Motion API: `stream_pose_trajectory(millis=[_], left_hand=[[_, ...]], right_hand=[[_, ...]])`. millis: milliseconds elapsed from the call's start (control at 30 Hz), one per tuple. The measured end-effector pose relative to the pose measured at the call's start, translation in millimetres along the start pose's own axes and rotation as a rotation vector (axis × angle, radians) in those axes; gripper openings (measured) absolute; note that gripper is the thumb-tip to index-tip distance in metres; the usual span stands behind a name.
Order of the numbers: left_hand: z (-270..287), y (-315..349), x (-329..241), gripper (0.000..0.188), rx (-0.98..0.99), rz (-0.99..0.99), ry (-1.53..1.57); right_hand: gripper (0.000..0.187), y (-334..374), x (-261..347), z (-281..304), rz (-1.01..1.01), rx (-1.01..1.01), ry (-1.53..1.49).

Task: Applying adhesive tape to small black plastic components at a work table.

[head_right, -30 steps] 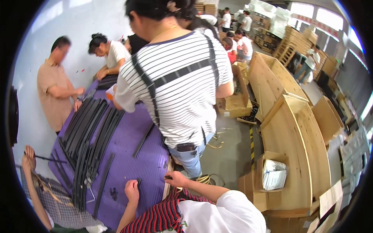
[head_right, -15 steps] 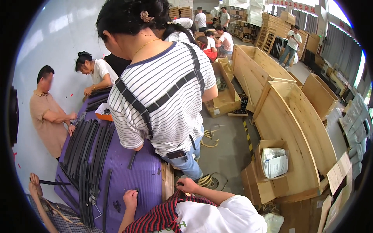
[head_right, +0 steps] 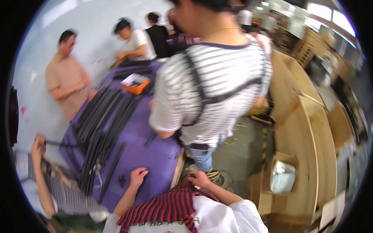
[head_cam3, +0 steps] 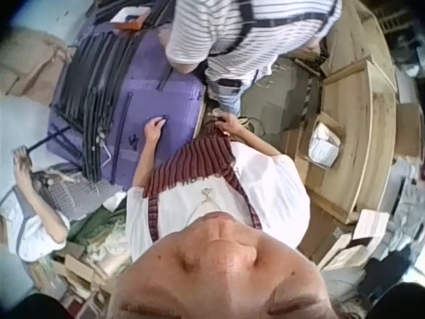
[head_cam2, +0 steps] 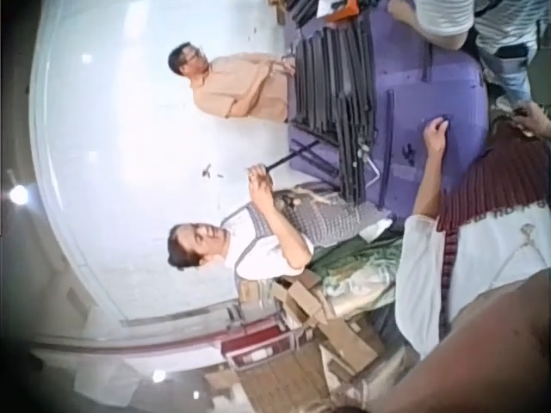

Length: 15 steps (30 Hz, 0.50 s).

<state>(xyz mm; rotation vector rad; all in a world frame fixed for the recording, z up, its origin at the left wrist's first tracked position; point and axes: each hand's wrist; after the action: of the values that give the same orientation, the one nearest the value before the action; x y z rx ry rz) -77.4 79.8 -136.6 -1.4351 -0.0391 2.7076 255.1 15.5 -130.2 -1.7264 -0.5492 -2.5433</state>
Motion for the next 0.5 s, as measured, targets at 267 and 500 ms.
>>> stream_pose_trajectory(millis=[267,500], left_hand=[[0.1,9.4,-10.3,0.022,-0.030,0.028,-0.139],[-14.6,27.1,-15.1,0.022,-0.141,-0.091,-0.135]], right_hand=[[0.018,-4.8,6.2,-11.2,0.006,0.014,0.006],[0.015,-6.5,15.1,-22.9,-0.006,0.125,0.002]])
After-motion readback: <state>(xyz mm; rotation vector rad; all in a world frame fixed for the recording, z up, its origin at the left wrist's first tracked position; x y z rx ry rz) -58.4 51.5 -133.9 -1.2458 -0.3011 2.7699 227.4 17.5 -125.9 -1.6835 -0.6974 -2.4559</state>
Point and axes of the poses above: each hand's wrist, its own y-axis away from the middle knuckle, its own z-axis out of the back of the hand, x = y × z, and after that the axes turned 3 degrees about x, right-handed
